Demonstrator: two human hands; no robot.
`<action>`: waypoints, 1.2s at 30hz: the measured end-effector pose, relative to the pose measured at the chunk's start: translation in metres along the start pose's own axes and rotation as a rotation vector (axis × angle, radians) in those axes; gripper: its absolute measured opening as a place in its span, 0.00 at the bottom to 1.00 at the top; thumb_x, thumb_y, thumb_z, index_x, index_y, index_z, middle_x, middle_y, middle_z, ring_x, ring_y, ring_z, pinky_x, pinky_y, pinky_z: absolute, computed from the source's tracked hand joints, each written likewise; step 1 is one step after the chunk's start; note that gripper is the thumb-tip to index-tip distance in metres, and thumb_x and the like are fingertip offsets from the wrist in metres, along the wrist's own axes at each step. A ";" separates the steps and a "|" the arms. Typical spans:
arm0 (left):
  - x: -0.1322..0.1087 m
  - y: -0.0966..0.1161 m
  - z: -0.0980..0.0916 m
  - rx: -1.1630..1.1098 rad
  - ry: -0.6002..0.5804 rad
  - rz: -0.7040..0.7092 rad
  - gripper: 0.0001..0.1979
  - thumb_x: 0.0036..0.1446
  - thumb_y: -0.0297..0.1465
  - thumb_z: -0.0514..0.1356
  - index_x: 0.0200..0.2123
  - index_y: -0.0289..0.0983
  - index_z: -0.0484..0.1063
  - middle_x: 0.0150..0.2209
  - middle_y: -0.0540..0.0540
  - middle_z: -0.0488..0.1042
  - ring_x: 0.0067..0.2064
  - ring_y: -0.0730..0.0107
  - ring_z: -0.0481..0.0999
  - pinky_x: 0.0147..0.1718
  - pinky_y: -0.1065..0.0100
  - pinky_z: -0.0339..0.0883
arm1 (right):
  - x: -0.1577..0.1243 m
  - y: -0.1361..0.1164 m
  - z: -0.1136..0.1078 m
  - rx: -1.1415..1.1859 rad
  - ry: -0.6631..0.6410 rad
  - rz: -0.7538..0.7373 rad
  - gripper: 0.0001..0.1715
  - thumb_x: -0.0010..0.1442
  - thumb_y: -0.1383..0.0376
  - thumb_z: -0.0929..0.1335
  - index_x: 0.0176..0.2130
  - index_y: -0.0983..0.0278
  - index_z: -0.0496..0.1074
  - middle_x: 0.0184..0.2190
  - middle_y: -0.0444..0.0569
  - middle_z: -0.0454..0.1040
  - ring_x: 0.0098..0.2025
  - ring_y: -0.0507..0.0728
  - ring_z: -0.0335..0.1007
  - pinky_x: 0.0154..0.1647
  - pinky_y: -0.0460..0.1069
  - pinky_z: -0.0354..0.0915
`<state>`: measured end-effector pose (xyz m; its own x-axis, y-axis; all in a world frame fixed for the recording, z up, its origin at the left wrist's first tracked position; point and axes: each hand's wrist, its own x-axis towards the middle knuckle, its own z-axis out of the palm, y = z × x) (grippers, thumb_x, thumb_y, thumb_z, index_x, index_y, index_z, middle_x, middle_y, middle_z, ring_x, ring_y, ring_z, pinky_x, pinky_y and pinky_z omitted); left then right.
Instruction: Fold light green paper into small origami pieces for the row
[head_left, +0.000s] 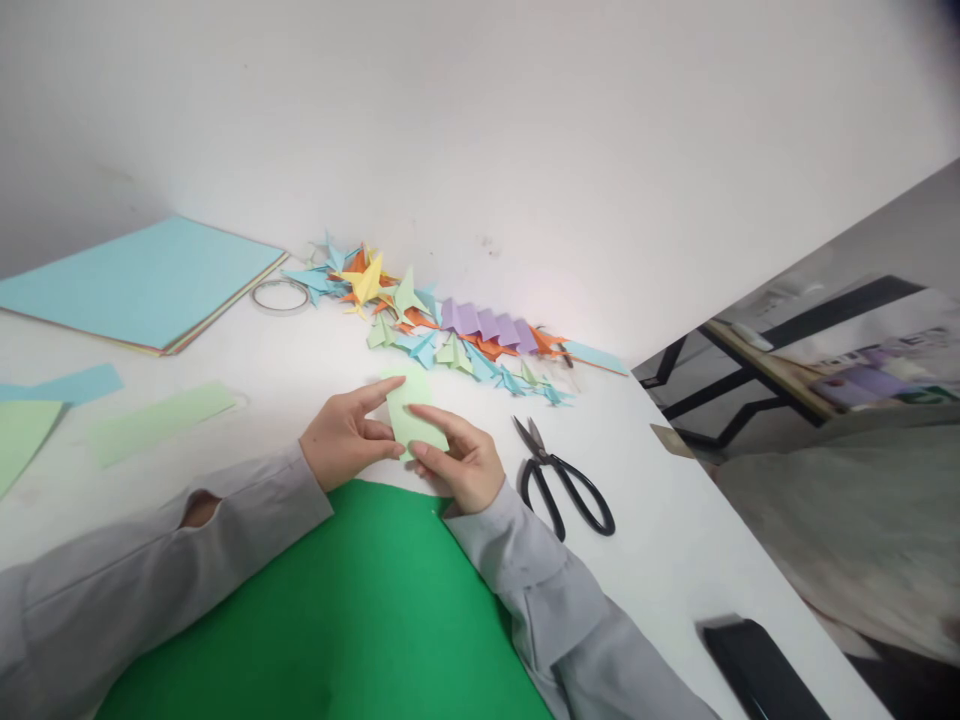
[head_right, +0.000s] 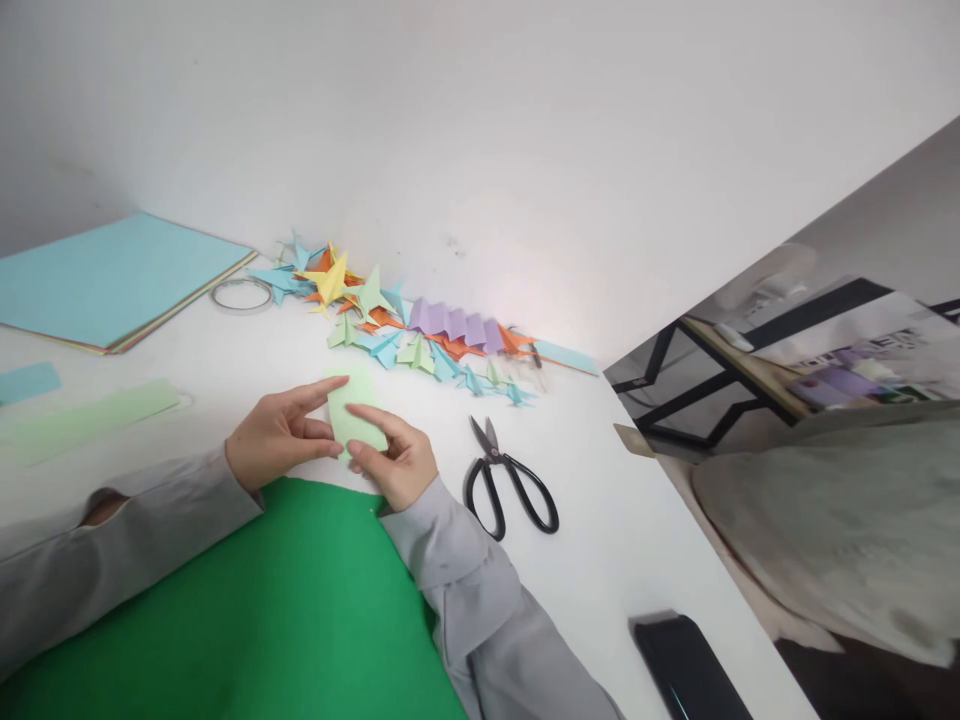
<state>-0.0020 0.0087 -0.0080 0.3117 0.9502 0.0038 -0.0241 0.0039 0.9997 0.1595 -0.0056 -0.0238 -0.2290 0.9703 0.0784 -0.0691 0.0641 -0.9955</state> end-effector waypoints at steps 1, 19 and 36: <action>0.000 0.000 0.000 -0.020 0.033 0.006 0.42 0.36 0.25 0.65 0.58 0.30 0.56 0.28 0.49 0.75 0.24 0.73 0.73 0.32 0.66 0.69 | -0.001 0.000 0.001 -0.027 -0.018 -0.015 0.23 0.45 0.68 0.70 0.43 0.59 0.71 0.32 0.44 0.71 0.17 0.44 0.61 0.15 0.42 0.58; 0.003 -0.003 0.002 -0.253 0.130 -0.045 0.31 0.40 0.32 0.65 0.49 0.29 0.65 0.36 0.42 0.75 0.39 0.60 0.74 0.35 0.60 0.73 | 0.000 0.007 0.006 -0.428 0.038 -0.316 0.11 0.46 0.65 0.71 0.33 0.61 0.69 0.36 0.49 0.62 0.35 0.54 0.63 0.22 0.45 0.62; 0.000 -0.002 0.001 -0.147 0.036 -0.018 0.22 0.34 0.26 0.68 0.38 0.30 0.73 0.18 0.53 0.71 0.25 0.73 0.72 0.28 0.70 0.68 | 0.001 0.001 0.007 -0.105 0.175 -0.127 0.12 0.54 0.58 0.66 0.28 0.64 0.67 0.19 0.41 0.66 0.16 0.46 0.62 0.13 0.42 0.59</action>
<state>-0.0010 0.0084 -0.0102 0.2790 0.9601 -0.0179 -0.1584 0.0644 0.9853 0.1524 -0.0061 -0.0247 -0.0530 0.9780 0.2018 0.0167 0.2029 -0.9791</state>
